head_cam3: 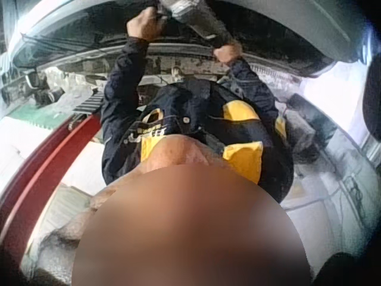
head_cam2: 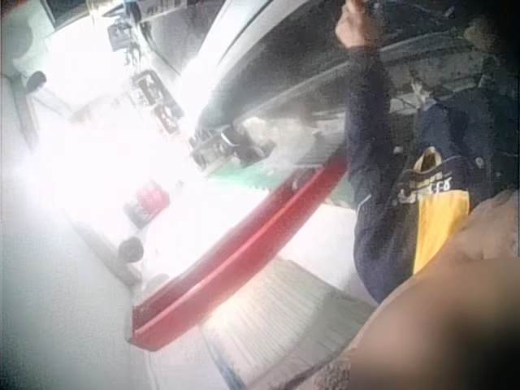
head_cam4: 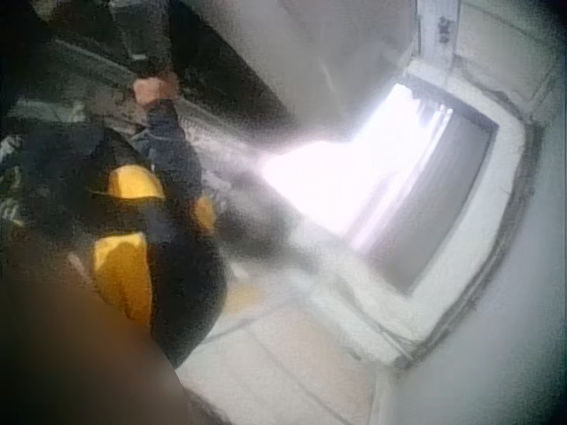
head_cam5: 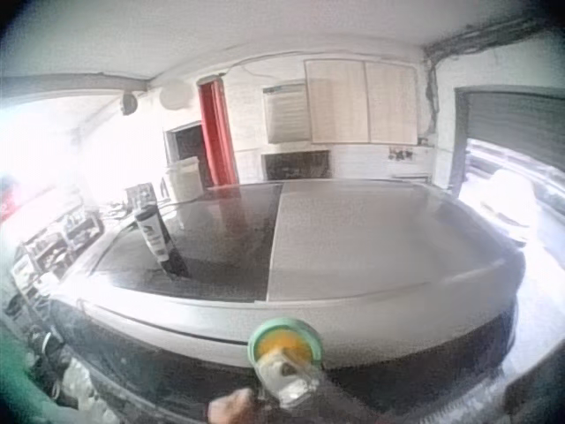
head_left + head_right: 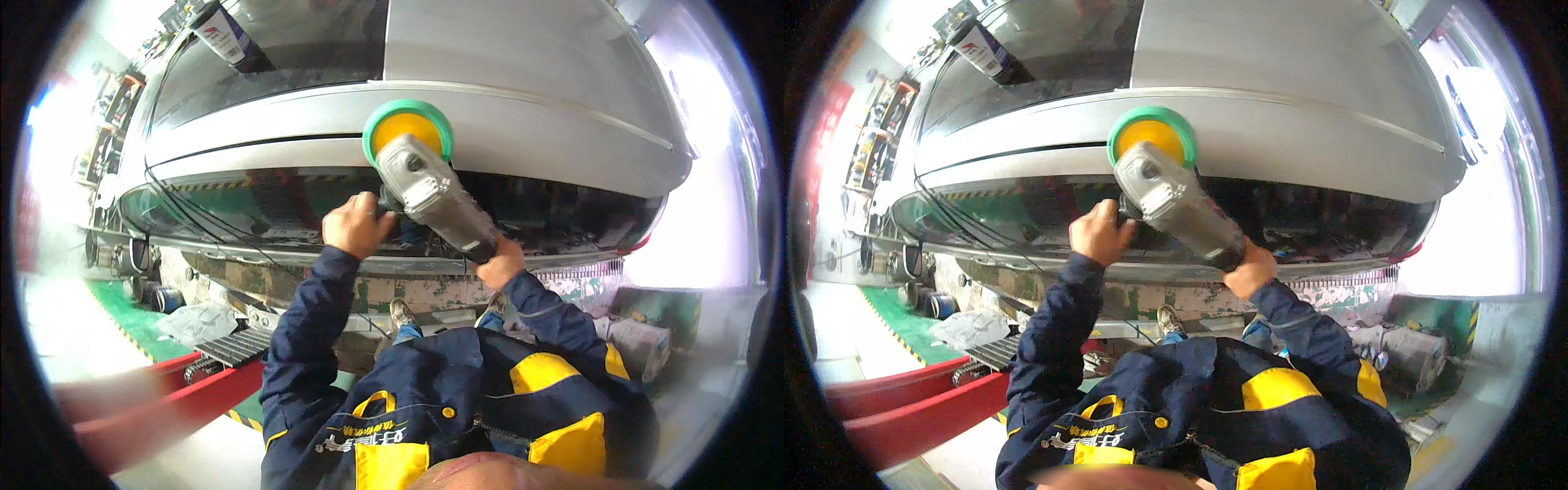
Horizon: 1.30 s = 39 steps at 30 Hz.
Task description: The person uses a rotary polisher with a green pad to buff the rear trunk lid of a silver car. They apply polish from a bottle, spread it with a cloth, and continue polishing the surface in overlapping passes.
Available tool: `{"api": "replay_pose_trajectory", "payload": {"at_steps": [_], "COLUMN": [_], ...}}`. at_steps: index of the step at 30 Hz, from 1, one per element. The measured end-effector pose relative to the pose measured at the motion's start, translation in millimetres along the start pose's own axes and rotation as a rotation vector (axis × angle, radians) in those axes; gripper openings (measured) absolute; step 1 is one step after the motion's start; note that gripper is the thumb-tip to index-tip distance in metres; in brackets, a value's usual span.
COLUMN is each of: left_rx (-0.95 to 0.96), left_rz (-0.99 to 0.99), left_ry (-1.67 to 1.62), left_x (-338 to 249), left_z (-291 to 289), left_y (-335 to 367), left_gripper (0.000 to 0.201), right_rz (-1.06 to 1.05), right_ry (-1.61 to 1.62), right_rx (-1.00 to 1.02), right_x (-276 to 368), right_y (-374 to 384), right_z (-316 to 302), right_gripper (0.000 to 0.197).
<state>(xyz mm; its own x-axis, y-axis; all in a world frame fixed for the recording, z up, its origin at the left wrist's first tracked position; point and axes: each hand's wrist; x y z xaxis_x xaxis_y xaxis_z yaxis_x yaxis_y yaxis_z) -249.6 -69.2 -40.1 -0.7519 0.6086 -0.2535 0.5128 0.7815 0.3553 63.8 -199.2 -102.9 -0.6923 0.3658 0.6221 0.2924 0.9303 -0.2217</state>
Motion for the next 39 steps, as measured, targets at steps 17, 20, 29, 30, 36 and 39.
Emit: {"api": "replay_pose_trajectory", "payload": {"at_steps": [17, 20, 29, 30, 36, 39], "left_rx": [-0.091, -0.113, -0.060, -0.034, -0.047, -0.070], "left_rz": [-0.205, -0.292, -0.269, -0.248, -0.267, -0.355], "left_ry": [0.089, 0.121, 0.064, 0.017, -0.312, -0.435], "left_x": [109.5, 146.5, 93.8, 74.7, -35.7, -70.5], "left_z": [-10.3, -21.0, -33.7, -29.8, 20.7, 42.9], "left_y": [-67.2, -91.2, -53.4, -43.4, -10.2, -14.7], "left_gripper": [0.034, 0.032, 0.036, 0.038, 0.050, 0.046], "right_rz": [-0.001, -0.048, -0.034, -0.055, -0.210, -0.179], "right_ry": [-0.191, -0.310, -0.251, -0.253, -0.291, -0.404], "right_rx": [0.176, 0.270, 0.200, 0.197, 0.058, 0.083], "right_x": [105.7, 154.7, 134.6, 115.8, 31.3, 10.0], "right_y": [31.7, 44.6, 38.4, 35.6, 40.5, 44.5], "right_z": [52.5, 64.9, 13.9, -3.9, -107.8, -135.0], "right_gripper": [0.059, 0.061, 0.058, 0.058, 0.054, 0.054]}}
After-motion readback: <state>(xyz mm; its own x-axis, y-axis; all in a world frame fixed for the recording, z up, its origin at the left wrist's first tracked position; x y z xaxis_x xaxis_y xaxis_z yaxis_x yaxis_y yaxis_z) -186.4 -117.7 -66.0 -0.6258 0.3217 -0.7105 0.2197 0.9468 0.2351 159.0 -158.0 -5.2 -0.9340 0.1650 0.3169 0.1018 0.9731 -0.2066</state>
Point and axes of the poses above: each hand's wrist, its own y-axis towards the middle knuckle, its own z-axis out of the palm, x = y × z, and after that the axes turned 11 degrees about z, right-handed
